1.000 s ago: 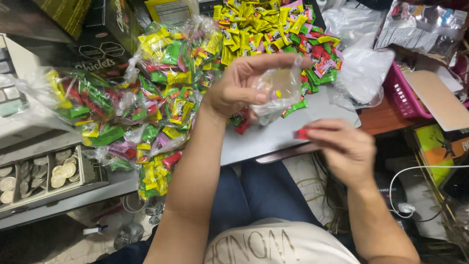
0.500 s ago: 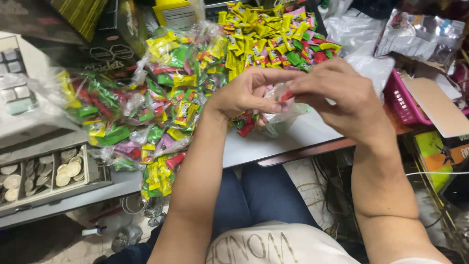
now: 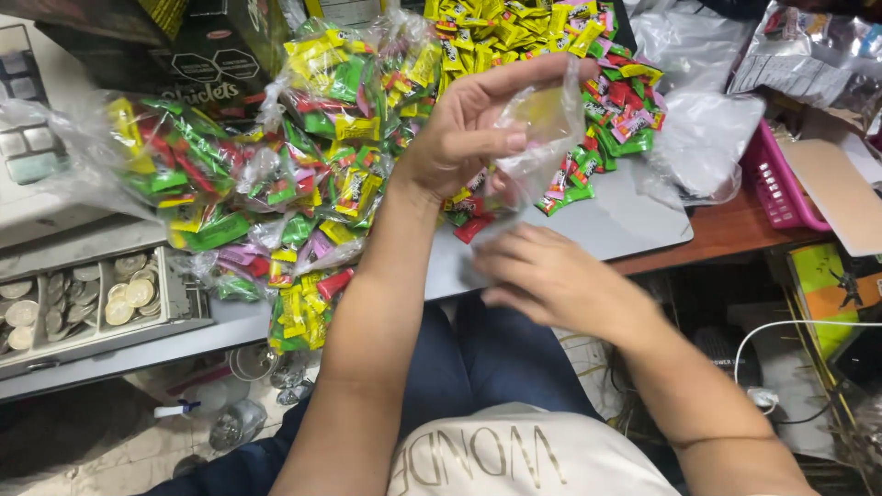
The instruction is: Bagging small candies from a large pile into individual plastic bags at a checkout counter
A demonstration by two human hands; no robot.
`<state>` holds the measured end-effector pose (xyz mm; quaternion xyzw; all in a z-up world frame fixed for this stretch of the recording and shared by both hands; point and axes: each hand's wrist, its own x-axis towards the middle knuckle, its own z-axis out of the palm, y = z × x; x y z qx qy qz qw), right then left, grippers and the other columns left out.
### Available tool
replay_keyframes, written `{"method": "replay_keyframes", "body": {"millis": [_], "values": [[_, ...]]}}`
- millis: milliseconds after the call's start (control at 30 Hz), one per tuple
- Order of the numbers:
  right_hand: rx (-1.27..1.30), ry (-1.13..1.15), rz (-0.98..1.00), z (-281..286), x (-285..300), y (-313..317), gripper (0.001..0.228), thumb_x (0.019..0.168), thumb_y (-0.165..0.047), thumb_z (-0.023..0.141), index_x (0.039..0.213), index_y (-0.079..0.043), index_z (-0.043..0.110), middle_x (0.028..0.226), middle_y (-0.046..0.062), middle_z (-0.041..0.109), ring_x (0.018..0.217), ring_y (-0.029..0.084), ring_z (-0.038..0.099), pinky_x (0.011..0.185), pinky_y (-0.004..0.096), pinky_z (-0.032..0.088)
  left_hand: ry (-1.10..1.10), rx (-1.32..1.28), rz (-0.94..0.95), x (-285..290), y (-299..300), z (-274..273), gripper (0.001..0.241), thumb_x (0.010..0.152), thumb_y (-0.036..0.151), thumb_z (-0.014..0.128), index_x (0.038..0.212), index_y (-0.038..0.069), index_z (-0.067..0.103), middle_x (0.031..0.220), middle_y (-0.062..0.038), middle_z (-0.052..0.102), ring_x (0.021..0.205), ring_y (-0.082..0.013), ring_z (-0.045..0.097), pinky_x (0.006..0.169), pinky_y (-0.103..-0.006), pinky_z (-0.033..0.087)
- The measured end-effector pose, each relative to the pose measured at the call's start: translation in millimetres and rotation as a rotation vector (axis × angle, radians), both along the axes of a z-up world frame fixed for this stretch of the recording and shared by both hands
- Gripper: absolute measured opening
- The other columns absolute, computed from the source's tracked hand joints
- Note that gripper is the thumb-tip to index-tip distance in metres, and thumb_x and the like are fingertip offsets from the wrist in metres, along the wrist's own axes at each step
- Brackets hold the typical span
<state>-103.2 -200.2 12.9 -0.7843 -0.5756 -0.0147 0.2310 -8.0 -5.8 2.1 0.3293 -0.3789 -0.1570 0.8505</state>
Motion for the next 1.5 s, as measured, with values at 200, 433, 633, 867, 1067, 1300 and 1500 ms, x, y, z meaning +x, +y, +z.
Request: {"method": "replay_keyframes", "body": {"millis": [200,433,633,867,1067,1300,1500], "values": [[-0.052,-0.247,-0.206,-73,5,8,0.047,0.102,-0.043,0.059,0.134,-0.009,0.061,0.144,0.012,0.06,0.132,0.035,0.052,0.106,0.048,0.04,0.043,0.04,0.048,-3,1,4,0.067,0.09,0.008,0.077,0.151,-0.005,0.05,0.159,-0.022,0.051,0.139,-0.0249,0.06,0.113,-0.033,0.053],[0.051,-0.074,-0.068,-73,-18,-26,0.032,0.107,-0.011,0.044,0.132,-0.002,0.062,0.14,0.011,0.064,0.13,0.034,0.058,0.104,0.046,0.044,0.145,0.061,-0.037,-14,2,9,0.067,0.09,-0.007,0.07,0.153,-0.005,0.047,0.164,-0.02,0.046,0.121,-0.0352,0.07,0.049,-0.0245,0.051],[0.592,0.127,-0.197,-4,-30,-31,0.043,0.075,0.014,0.058,0.109,-0.004,0.078,0.108,0.01,0.078,0.096,0.032,0.077,0.087,0.048,0.056,-0.014,0.079,-0.147,-14,-6,2,0.068,0.085,-0.007,0.077,0.149,0.001,0.054,0.143,-0.024,0.063,0.1,-0.0269,0.076,0.073,-0.0317,0.066],[0.577,-0.331,-0.42,29,23,-9,0.024,0.09,0.007,0.085,0.106,-0.01,0.079,0.109,0.005,0.079,0.097,0.027,0.074,0.095,0.04,0.047,-0.001,0.145,-0.19,-5,-8,-4,0.072,0.082,-0.013,0.075,0.148,-0.009,0.046,0.138,-0.029,0.062,0.066,-0.02,0.074,0.052,-0.0262,0.064],[0.599,-0.243,-0.476,24,47,-39,0.018,0.101,0.011,0.078,0.117,0.003,0.075,0.121,0.019,0.073,0.116,0.042,0.069,0.105,0.05,0.049,0.021,0.139,-0.131,-1,-7,-14,0.069,0.082,-0.012,0.076,0.146,-0.008,0.049,0.136,-0.029,0.063,0.07,-0.022,0.075,0.053,-0.027,0.064],[-0.176,0.027,-0.869,-39,104,-41,0.051,0.088,-0.021,0.068,0.128,0.011,0.067,0.148,0.036,0.047,0.126,0.063,0.049,0.096,0.077,0.042,-0.007,0.153,-0.041,9,-11,-14,0.061,0.085,-0.007,0.078,0.142,-0.003,0.057,0.138,-0.026,0.064,0.079,-0.025,0.076,0.059,-0.029,0.063],[0.103,-0.187,-0.748,-58,110,-54,0.012,0.095,-0.005,0.068,0.101,0.007,0.067,0.093,0.027,0.061,0.09,0.052,0.062,0.078,0.057,0.05,0.002,0.18,0.038,17,-7,-24,0.055,0.087,-0.004,0.079,0.139,0.001,0.064,0.139,-0.024,0.064,0.087,-0.0275,0.077,0.063,-0.0307,0.063]]}}
